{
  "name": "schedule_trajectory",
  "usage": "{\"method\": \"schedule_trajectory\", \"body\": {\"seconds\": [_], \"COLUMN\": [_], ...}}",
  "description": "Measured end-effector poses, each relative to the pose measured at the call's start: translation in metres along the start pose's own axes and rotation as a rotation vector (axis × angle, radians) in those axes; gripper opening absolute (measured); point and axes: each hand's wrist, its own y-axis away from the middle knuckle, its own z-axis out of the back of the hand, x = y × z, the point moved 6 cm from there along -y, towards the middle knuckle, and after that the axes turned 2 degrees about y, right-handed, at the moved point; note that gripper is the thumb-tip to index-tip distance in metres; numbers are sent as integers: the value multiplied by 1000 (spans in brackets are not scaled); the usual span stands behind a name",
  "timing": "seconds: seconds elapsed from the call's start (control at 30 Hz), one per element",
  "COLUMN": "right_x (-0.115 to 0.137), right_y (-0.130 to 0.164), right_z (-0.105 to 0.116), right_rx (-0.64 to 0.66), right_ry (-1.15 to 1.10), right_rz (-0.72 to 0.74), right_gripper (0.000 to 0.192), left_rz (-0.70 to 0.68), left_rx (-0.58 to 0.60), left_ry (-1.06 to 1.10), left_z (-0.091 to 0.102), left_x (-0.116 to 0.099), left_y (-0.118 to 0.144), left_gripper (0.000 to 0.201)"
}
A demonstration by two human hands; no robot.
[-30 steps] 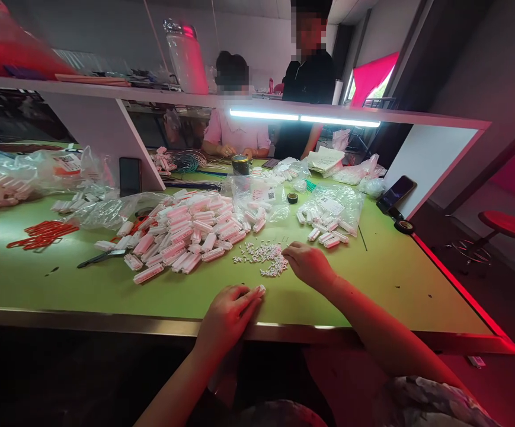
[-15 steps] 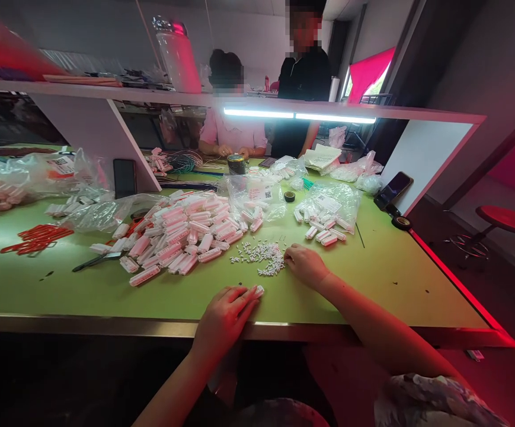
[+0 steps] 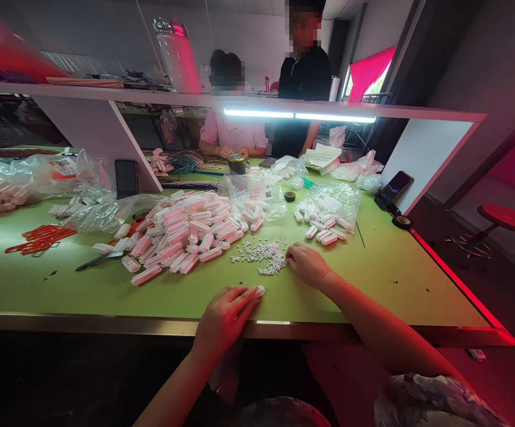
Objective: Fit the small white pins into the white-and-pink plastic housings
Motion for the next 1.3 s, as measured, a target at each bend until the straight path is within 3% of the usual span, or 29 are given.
{"method": "schedule_trajectory", "body": {"seconds": [0.43, 0.73, 1.13, 1.3], "right_x": [2, -5, -6, -1], "right_y": [1, 1, 2, 2], "right_z": [1, 1, 10, 8], "right_rx": [57, 92, 134, 152], "right_ry": [-38, 157, 136, 170], "right_rz": [4, -72, -72, -74], "right_gripper": [16, 13, 8, 16], "left_rz": [-5, 25, 4, 0], "left_rx": [-26, -99, -11, -20], "left_ry": [13, 3, 7, -26], "left_z": [2, 1, 0, 1], "left_x": [0, 6, 2, 1], "left_y": [-1, 4, 2, 1], "left_gripper": [28, 31, 28, 31]}}
